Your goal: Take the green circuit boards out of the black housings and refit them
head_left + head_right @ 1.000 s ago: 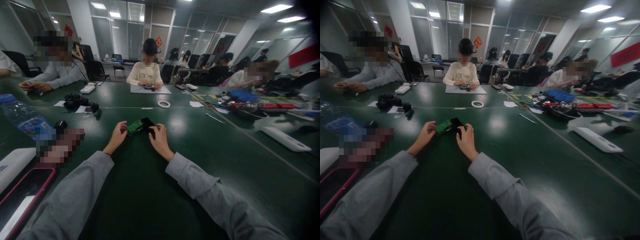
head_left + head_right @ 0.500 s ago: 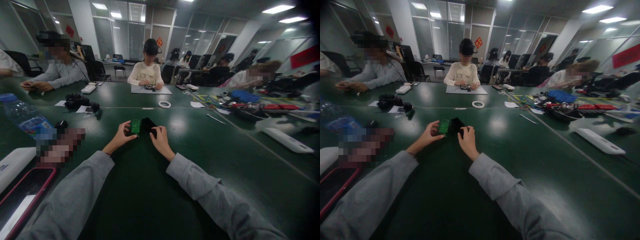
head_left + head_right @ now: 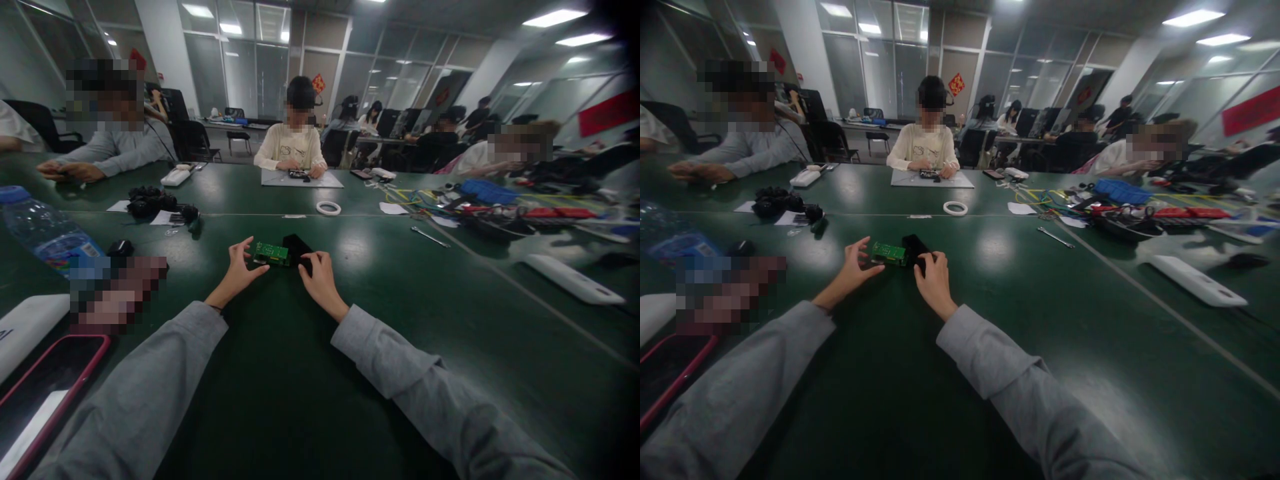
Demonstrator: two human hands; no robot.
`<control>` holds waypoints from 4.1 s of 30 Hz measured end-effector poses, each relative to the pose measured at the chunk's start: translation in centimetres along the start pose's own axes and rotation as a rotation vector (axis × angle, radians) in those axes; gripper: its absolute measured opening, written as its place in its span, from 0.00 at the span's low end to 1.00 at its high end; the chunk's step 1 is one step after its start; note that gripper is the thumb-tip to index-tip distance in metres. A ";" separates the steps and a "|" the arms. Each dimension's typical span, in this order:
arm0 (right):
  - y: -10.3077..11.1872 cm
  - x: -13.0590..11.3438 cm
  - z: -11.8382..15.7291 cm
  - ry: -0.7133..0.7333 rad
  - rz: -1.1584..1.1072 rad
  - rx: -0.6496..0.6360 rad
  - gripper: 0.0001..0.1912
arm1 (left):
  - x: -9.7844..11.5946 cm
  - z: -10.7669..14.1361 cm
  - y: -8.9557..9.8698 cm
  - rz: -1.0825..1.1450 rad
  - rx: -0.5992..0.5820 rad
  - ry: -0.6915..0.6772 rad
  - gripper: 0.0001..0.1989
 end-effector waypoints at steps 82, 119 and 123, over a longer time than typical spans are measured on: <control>2.0 -2.6 0.5 0.129 0.108 -0.007 0.11 | -1.1 -0.5 0.7 0.381 0.154 0.156 0.14; 2.2 -5.1 1.6 0.360 0.125 -0.117 0.14 | -0.5 0.4 0.4 0.376 0.054 0.125 0.21; 2.1 -5.3 1.7 0.393 0.137 -0.122 0.13 | -0.9 0.3 0.3 0.404 0.031 0.141 0.22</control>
Point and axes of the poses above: each hand's wrist, its own z-axis away from the middle knuckle, its own y-axis out of the back of the hand, x = y × z, the point moved 5 cm from there along -z, towards the middle knuckle, and after that the axes turned 9 degrees about z, right-handed, at the moved point
